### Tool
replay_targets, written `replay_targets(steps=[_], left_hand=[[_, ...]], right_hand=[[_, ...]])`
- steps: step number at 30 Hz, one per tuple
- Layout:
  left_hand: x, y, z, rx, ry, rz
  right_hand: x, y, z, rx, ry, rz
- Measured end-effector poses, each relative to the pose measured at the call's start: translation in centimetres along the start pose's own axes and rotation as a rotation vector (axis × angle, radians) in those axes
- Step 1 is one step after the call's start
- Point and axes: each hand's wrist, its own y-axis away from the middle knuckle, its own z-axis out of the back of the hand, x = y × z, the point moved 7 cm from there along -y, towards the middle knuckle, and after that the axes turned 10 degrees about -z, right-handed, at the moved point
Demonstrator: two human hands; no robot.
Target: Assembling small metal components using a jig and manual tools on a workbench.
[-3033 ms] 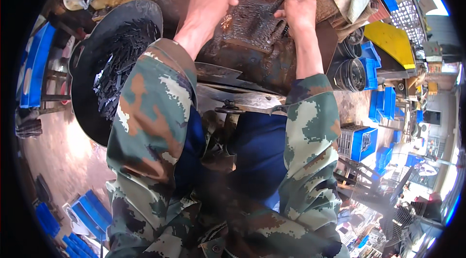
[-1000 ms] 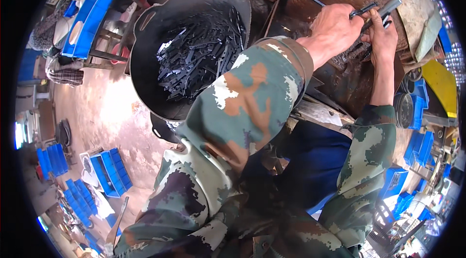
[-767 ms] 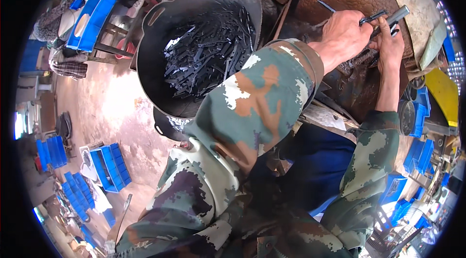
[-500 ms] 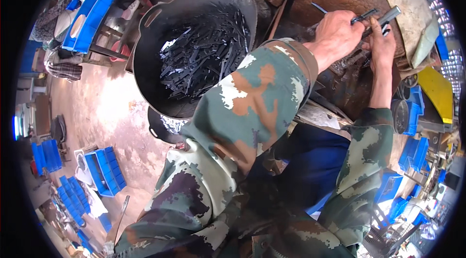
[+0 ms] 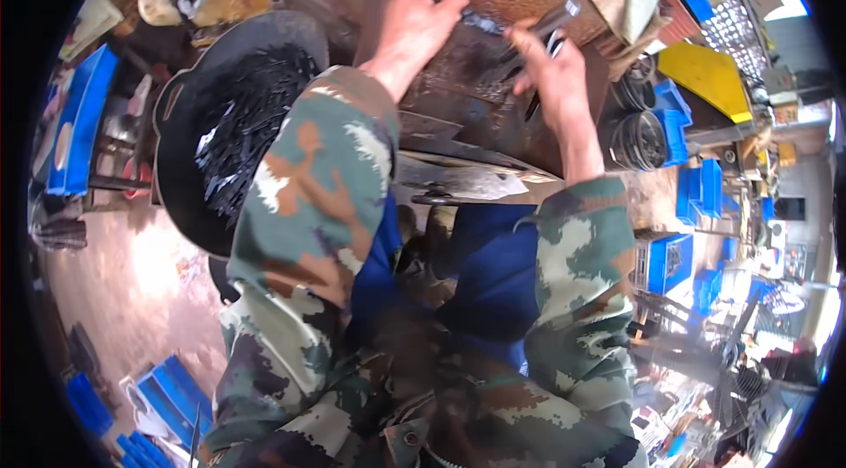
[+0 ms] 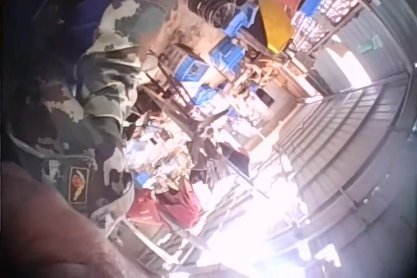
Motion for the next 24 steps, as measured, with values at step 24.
replay_targets(steps=[24], left_hand=[[6.0,1.5,-5.0,0.62,-0.407,-0.29]], right_hand=[[-5.8,3.2,2.1,0.096,0.018,-0.276]])
